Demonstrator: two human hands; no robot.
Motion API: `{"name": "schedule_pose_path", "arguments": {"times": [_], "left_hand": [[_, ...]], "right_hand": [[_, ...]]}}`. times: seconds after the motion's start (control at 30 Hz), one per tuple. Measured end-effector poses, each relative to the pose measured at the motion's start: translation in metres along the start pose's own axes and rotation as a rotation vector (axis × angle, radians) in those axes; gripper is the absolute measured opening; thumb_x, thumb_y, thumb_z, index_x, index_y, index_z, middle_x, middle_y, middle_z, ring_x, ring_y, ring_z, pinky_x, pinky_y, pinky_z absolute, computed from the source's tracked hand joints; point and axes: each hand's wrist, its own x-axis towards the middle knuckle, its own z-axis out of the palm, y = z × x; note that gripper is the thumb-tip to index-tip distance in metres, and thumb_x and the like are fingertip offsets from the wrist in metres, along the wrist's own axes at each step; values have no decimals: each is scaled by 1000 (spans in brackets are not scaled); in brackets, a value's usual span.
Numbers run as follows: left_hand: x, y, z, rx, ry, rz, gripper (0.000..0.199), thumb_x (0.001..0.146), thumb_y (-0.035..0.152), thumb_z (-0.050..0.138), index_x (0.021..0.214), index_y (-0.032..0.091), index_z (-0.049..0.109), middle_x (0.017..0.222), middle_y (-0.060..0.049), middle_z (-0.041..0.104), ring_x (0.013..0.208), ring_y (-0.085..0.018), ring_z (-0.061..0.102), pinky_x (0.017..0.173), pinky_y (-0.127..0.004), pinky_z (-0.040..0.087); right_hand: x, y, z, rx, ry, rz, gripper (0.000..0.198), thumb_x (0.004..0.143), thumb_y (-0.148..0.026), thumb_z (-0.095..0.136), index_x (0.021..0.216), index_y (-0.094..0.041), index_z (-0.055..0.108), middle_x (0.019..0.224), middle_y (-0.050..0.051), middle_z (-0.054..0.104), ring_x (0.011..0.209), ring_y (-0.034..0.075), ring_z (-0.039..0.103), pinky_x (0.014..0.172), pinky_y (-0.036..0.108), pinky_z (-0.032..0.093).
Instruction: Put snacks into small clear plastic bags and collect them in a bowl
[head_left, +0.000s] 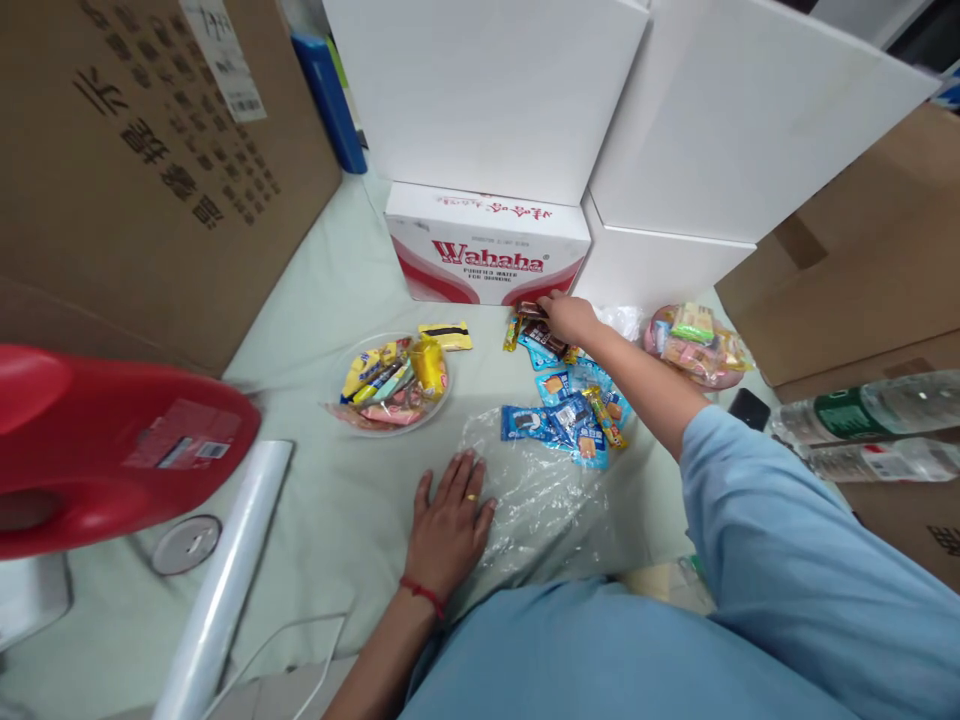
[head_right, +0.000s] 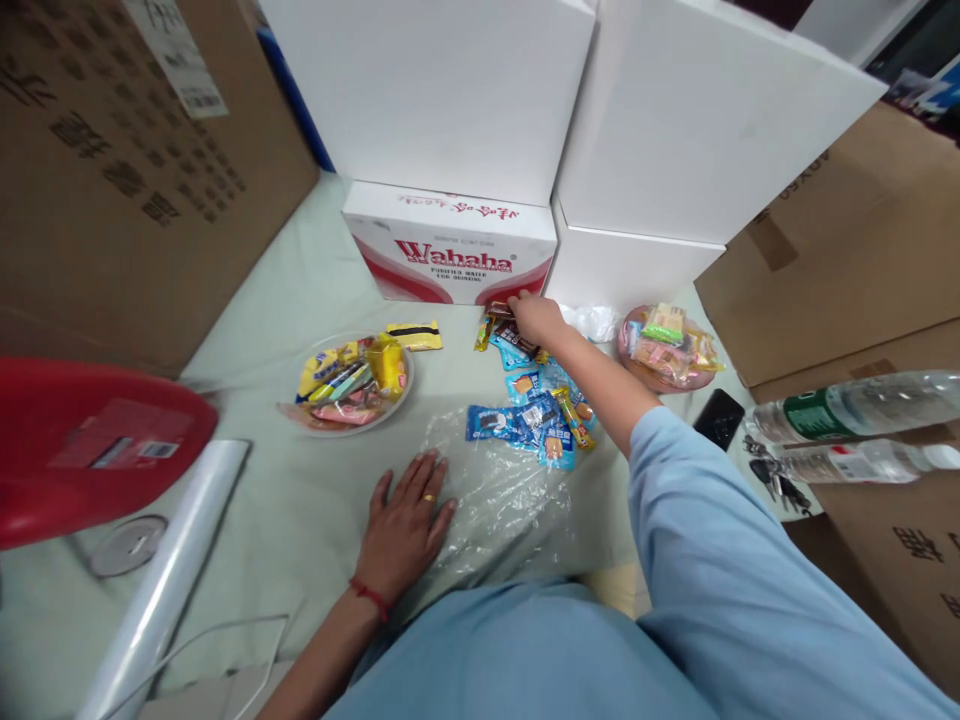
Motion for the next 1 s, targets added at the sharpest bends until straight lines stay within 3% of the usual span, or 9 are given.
{"name": "schedule_pose_path", "arguments": {"times": [0.17, 0.3, 0.47, 0.57, 0.73, 0.83, 0.93, 1.0], "left_hand": [[0, -1, 0, -6, -10, 4, 54, 104, 39, 45, 153, 17, 53, 162, -14, 49, 148, -31, 49, 128, -57, 19], [1, 1, -1, -20, -41, -16, 54, 104, 39, 44, 154, 19, 53, 163, -14, 48, 149, -31, 48, 128, -57, 22], [1, 1, -2, -8, -54, -21, 56, 103, 39, 45, 156, 20, 50, 163, -14, 47, 150, -32, 47, 127, -58, 23], [2, 1, -2, 2, -59, -15, 56, 104, 39, 44, 156, 19, 50, 164, -14, 47, 150, -32, 47, 127, -59, 24], [1, 4, -4, 4, -82, -36, 55, 104, 39, 43, 155, 19, 51, 165, -14, 45, 152, -31, 45, 128, -58, 22], [-4, 10, -6, -7, -113, -75, 56, 105, 38, 41, 157, 18, 48, 167, -14, 42, 153, -31, 42, 128, -60, 20], [-11, 15, -8, -30, -138, -104, 56, 106, 38, 38, 159, 20, 46, 168, -13, 41, 155, -29, 41, 129, -61, 16], [-14, 17, -8, -44, -136, -118, 56, 106, 39, 36, 160, 22, 44, 167, -12, 41, 155, -28, 41, 130, -62, 13]], "right_hand": [[-38, -1, 10, -1, -43, 72, 46, 103, -37, 45, 144, -20, 60, 142, 20, 60, 114, 34, 67, 91, 41, 53], [-43, -6, 14, -27, -50, 80, 55, 99, -54, 55, 140, -19, 65, 151, 21, 53, 116, 36, 67, 90, 41, 55], [-32, -13, 8, -42, -97, 70, 38, 98, -29, 56, 129, -12, 71, 130, 25, 69, 110, 34, 71, 90, 40, 54], [-34, -16, 0, -25, -47, 80, 40, 101, -19, 46, 134, -9, 65, 124, 26, 72, 112, 33, 71, 91, 39, 53], [-77, -15, -24, 74, 108, 92, 44, 100, -20, 48, 142, -19, 58, 130, 18, 72, 110, 31, 70, 87, 35, 50], [-121, -19, -34, 296, 75, -50, 44, 95, -23, 54, 138, -21, 63, 120, 10, 76, 102, 26, 70, 84, 31, 49], [-165, -33, -29, 559, -193, -382, 43, 88, -19, 59, 129, -20, 70, 109, 3, 78, 92, 19, 69, 81, 25, 47], [-186, -47, -19, 617, -369, -518, 39, 86, -17, 59, 122, -20, 73, 103, 1, 79, 87, 18, 68, 77, 24, 45]]}}
